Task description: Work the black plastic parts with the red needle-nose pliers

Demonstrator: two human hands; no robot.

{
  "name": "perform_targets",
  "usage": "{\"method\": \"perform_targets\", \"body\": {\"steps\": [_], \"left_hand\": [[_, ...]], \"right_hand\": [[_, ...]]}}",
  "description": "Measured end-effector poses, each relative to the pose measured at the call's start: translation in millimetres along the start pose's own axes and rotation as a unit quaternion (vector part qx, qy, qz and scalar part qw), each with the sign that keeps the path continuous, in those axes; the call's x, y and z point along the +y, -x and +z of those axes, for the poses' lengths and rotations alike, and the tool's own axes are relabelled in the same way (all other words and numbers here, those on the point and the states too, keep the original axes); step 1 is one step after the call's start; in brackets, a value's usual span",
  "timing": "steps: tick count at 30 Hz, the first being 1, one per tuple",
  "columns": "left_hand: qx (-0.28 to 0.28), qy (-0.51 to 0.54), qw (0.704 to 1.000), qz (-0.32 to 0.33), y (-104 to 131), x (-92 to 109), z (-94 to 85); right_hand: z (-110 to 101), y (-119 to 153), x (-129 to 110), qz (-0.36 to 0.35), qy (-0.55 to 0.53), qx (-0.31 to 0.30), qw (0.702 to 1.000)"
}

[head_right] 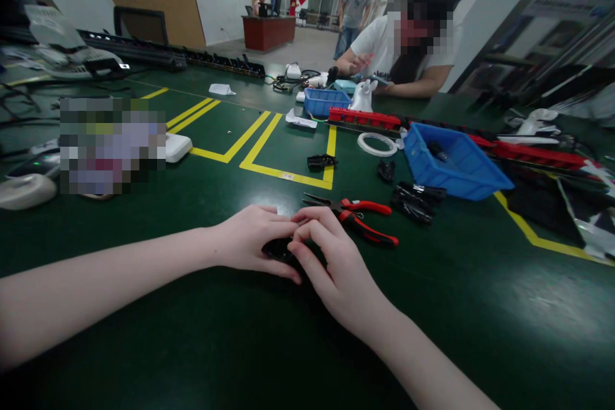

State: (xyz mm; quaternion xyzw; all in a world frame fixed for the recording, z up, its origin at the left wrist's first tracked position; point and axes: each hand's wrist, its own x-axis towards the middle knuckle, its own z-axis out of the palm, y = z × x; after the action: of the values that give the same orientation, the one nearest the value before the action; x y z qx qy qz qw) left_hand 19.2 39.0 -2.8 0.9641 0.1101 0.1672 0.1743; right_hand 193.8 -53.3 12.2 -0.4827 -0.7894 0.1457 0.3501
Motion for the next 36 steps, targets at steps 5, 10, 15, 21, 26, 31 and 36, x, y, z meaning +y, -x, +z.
{"method": "perform_targets", "body": {"steps": [5,10,15,21,26,31,36], "left_hand": [[0.017,-0.021,1.0,0.006,1.4,0.4,1.6],[0.018,-0.027,0.999,0.01,1.8,0.8,1.6],[0.001,-0.026,1.0,-0.005,2.2,0.9,0.1],[-0.01,-0.046,0.999,-0.006,1.5,0.5,0.5],[-0.039,-0.066,0.997,-0.022,-0.6,3.0,-0.3],[-0.041,-0.068,0.997,-0.024,-1.4,4.1,-1.0],[-0.038,-0.065,0.997,-0.022,-1.5,3.0,0.8]], "right_hand": [[-1.5,0.8,0.0,-0.014,0.005,-0.02,1.0],[-5.3,0.6,0.4,-0.016,-0.008,-0.041,0.999],[-7.3,-0.1,2.4,0.013,-0.038,-0.069,0.997],[-6.9,1.6,4.5,0.016,-0.036,-0.084,0.996],[-8.3,1.9,4.0,0.054,-0.053,-0.111,0.991],[-9.0,1.7,4.4,0.078,-0.062,-0.127,0.987],[-5.8,0.7,2.6,0.078,-0.057,-0.105,0.99]]}}
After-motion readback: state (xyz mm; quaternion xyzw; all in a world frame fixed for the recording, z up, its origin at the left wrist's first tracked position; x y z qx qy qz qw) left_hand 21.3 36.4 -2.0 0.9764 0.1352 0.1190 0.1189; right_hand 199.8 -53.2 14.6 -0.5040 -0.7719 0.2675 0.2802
